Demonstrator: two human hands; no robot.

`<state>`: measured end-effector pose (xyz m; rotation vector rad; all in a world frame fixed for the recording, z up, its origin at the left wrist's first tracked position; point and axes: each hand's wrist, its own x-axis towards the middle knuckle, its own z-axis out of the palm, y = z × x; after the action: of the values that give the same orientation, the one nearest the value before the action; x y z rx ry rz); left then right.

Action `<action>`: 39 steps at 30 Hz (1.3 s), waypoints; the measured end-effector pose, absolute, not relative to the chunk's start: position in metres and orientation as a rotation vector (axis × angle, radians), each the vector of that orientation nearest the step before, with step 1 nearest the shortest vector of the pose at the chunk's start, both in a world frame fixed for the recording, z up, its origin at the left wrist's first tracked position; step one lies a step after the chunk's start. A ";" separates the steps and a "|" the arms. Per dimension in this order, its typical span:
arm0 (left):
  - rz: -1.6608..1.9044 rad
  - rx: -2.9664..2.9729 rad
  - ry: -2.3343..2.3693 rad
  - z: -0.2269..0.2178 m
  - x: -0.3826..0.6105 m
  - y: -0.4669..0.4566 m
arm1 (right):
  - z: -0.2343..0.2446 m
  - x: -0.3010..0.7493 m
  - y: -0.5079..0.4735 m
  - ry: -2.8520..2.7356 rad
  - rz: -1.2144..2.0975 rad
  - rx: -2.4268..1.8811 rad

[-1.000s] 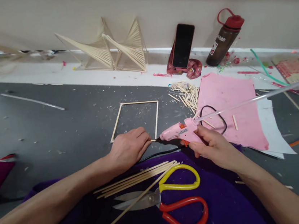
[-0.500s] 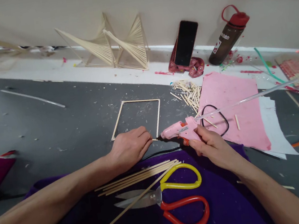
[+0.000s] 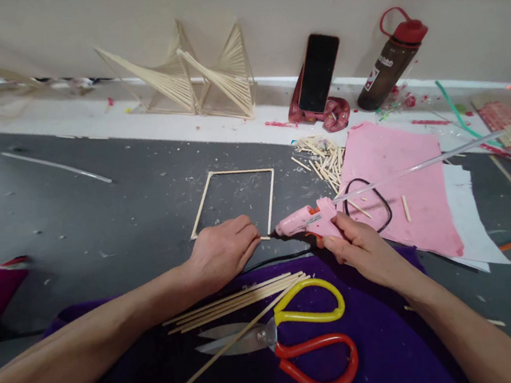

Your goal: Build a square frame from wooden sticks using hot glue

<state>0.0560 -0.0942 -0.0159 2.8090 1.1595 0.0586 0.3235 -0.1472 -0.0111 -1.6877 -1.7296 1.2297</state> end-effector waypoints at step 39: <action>0.071 2.777 1.131 -0.003 0.053 -0.084 | -0.022 0.328 -0.153 -1.651 1.268 -1.630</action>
<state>0.0527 -0.0845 -0.0033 2.7767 1.1306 0.0709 0.3278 -0.1528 -0.0222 -1.6297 -1.6510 1.2685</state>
